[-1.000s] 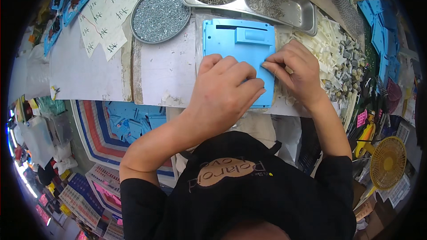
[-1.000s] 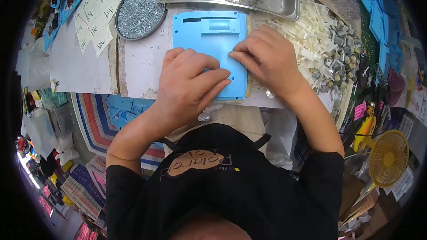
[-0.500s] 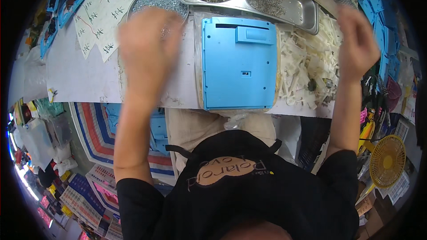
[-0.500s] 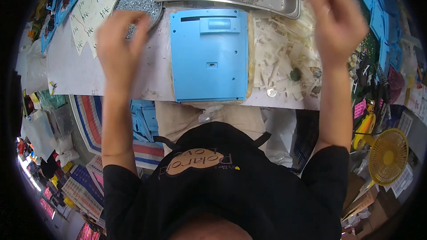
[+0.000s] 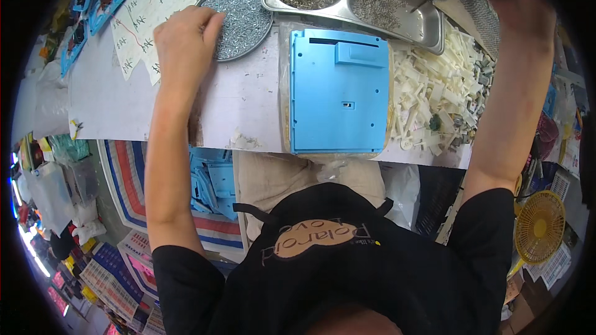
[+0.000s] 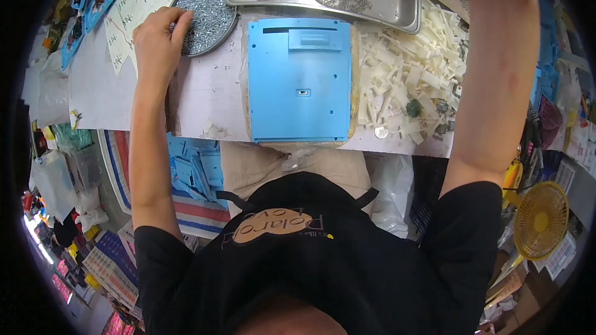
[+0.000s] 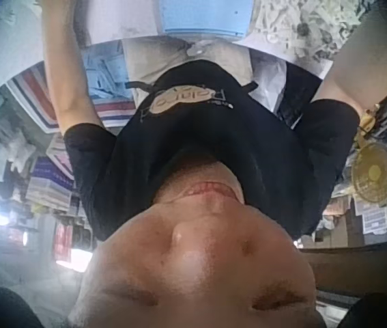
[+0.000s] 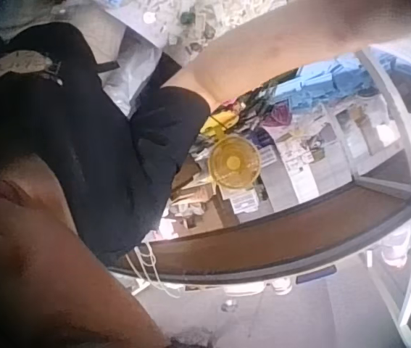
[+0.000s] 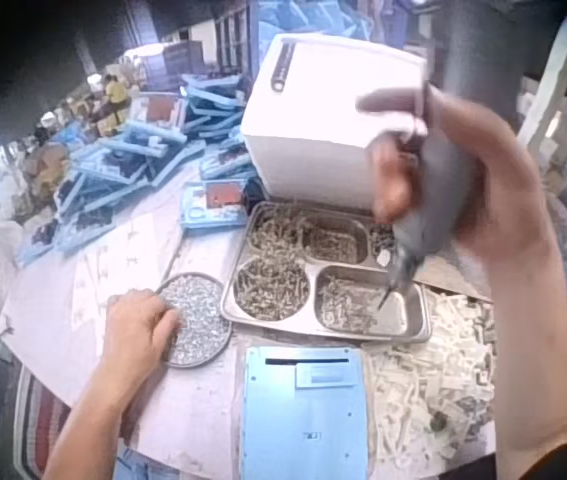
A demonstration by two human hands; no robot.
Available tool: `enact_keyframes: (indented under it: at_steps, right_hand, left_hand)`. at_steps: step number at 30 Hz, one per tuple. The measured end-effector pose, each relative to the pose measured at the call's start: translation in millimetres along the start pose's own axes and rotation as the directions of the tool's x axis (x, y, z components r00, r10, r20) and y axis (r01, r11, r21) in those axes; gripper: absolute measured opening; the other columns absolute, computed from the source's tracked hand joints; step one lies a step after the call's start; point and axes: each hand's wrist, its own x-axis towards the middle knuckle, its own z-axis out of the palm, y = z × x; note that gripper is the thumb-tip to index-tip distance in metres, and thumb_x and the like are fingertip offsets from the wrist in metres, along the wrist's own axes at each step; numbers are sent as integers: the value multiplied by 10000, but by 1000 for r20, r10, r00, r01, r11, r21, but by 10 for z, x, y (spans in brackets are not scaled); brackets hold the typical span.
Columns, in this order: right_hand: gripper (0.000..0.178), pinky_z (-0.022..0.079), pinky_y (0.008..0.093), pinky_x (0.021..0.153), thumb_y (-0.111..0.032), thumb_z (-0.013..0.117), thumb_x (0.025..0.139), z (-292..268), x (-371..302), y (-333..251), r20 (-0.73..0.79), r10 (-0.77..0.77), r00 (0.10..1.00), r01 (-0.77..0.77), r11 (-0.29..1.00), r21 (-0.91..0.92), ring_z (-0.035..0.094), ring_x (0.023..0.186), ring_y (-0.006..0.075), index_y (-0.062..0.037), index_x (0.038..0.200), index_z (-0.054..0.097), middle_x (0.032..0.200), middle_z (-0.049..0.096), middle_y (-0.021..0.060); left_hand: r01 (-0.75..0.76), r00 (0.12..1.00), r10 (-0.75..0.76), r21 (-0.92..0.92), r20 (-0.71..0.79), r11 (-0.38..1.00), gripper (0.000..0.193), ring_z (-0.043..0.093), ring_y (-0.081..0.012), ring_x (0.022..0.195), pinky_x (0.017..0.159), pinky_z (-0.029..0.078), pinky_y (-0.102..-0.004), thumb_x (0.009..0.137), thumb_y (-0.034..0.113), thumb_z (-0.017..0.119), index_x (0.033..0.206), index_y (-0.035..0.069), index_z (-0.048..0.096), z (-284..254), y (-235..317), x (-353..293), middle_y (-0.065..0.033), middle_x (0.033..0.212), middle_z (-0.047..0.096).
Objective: Assembling components and soldering wires for an electronic device.
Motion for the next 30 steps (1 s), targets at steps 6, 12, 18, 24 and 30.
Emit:
enact_keyframes:
  at_steps: [6,12,18,24,30]
  right_hand:
    - [319,497,281,692,-333,666,942,719,-893,-332,-45,151,987,-128,932,339,573,665,90,-102,1127,547,728,582,-49]
    - [352,496,246,636,-431,713,922,953,-1040,-543,-95,165,982,-132,948,290,569,568,52,-167,1037,510,684,567,-95]
    - [344,486,248,627,-402,706,925,1099,-990,-462,-102,210,972,-165,927,336,564,554,65,-150,1042,503,681,564,-81]
    - [255,421,275,682,-244,648,918,1037,-956,-293,-163,154,974,-118,970,212,464,583,70,-119,1070,486,691,490,-63]
    - [317,408,303,719,-246,648,906,923,-1154,-367,-271,220,937,-196,974,113,452,610,95,-90,1116,468,720,457,-26]
  left_hand:
    - [-305,935,354,-465,20,832,146,613,-188,763,790,389,-339,768,72,790,891,114,722,-65,1310,-587,-3,864,679]
    - [-309,940,337,-527,-45,792,203,592,-171,744,751,358,-352,739,90,819,917,114,724,13,1466,-769,14,856,671]
    - [-337,935,349,-482,-67,809,220,595,-177,748,765,361,-361,727,92,824,921,112,723,-39,1420,-787,7,854,668]
    - [-244,964,217,-194,-153,950,217,637,-246,907,863,400,-390,772,174,804,970,110,744,41,596,-264,-34,914,689]
    - [11,1000,-11,-52,-16,999,159,637,-274,992,885,419,-457,830,268,740,848,112,767,103,11,-41,-59,992,701]
